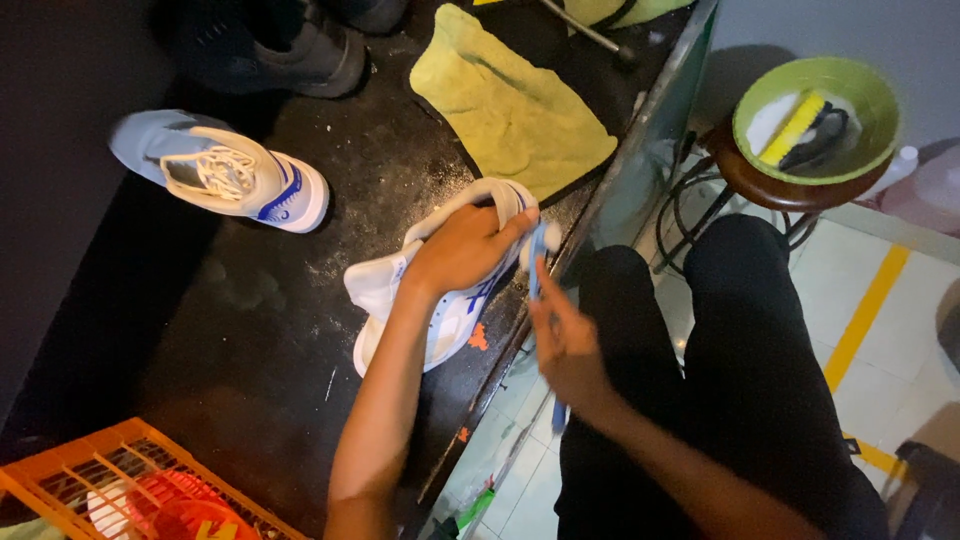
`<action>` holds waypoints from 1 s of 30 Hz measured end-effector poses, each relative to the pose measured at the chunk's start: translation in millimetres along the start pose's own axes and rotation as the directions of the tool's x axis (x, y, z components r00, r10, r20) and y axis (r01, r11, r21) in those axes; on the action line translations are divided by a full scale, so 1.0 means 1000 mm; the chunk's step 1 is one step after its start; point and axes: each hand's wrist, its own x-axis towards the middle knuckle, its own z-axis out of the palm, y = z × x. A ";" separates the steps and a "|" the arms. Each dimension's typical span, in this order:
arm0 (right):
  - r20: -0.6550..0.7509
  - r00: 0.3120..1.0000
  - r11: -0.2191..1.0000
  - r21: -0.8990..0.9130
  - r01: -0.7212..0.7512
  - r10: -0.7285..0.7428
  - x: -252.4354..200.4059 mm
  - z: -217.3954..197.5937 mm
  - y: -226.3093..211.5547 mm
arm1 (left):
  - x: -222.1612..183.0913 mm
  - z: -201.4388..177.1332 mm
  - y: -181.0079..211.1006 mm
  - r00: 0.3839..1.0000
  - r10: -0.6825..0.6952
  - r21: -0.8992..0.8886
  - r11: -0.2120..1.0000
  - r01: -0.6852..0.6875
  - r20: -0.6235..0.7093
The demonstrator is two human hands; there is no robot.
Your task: The person cleans a pair of white sneakers by scrubbing the outer surfaces and interior with a brush and wiping them with a cloth.
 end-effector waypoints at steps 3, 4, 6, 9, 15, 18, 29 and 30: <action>0.012 0.999 0.999 0.016 0.040 -0.041 0.038 -0.009 0.021 | -0.002 -0.001 0.002 1.000 -0.006 -0.005 1.000 0.006 -0.002; 0.001 0.995 0.995 0.021 0.100 -0.100 0.053 -0.011 0.040 | -0.002 -0.001 0.002 1.000 -0.016 -0.002 1.000 0.016 -0.006; 0.012 0.999 0.999 0.027 0.041 -0.041 0.031 -0.004 0.043 | -0.003 0.001 0.002 1.000 -0.019 -0.004 1.000 0.019 0.000; 0.037 0.998 0.999 0.019 -0.050 0.050 -0.002 0.005 0.018 | -0.002 -0.003 0.004 1.000 -0.010 -0.003 1.000 0.010 -0.007; 0.033 0.999 0.998 0.069 0.000 -0.003 0.054 -0.012 0.038 | -0.003 -0.002 0.005 1.000 0.006 -0.027 1.000 -0.006 -0.014; 0.051 0.998 0.994 0.109 0.023 -0.028 0.030 -0.007 0.042 | -0.006 -0.001 0.004 1.000 0.000 -0.016 1.000 -0.001 -0.004; 0.044 0.997 0.996 0.054 0.064 -0.067 0.030 -0.003 0.031 | -0.002 0.000 -0.007 0.998 0.035 -0.027 0.999 -0.037 -0.056; 0.069 0.997 0.999 0.026 0.018 -0.020 0.013 0.000 0.022 | -0.002 -0.001 -0.005 0.998 0.031 -0.030 0.999 -0.033 -0.061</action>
